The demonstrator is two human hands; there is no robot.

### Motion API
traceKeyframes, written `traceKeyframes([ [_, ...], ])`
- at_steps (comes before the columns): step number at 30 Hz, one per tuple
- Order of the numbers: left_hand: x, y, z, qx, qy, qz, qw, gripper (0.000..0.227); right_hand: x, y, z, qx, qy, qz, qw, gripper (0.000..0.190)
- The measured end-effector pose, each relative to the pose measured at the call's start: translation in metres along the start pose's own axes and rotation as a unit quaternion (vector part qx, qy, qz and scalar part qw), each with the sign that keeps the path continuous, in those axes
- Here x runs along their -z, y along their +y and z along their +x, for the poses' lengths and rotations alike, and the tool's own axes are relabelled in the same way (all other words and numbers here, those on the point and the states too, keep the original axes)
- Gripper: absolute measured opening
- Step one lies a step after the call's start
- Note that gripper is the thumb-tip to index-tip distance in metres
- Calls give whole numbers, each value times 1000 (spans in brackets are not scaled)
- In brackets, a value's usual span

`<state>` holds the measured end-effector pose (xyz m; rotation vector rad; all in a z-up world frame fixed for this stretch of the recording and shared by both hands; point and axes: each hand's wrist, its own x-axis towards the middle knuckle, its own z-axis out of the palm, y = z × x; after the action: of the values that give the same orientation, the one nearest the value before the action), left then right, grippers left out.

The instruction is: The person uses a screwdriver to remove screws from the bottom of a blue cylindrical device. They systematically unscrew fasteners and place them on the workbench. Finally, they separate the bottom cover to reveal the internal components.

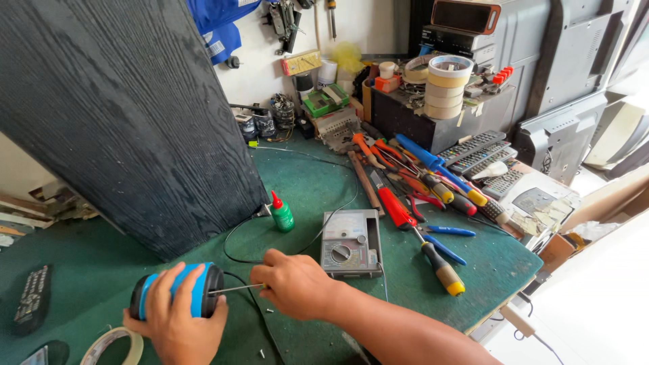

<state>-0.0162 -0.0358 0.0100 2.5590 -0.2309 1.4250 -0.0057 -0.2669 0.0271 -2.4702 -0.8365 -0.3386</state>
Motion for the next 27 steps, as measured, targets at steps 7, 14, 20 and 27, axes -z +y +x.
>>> traceKeyframes([
  [7, -3, 3, -3, -25, -10, -5, 1000, 60, -8, 1, 3, -17, 5, -5, 1000, 32],
  [14, -2, 7, -1, -33, -27, 7, 999, 66, -15, 0, 2, -22, 14, 82, 996, 10],
  [20, 4, 13, 0, -37, -40, -8, 998, 65, -26, 6, 6, 33, -15, 72, 997, 26],
  [27, 10, 22, 5, -48, -49, -10, 998, 68, -24, 2, 6, 5, 30, 148, 989, 21],
])
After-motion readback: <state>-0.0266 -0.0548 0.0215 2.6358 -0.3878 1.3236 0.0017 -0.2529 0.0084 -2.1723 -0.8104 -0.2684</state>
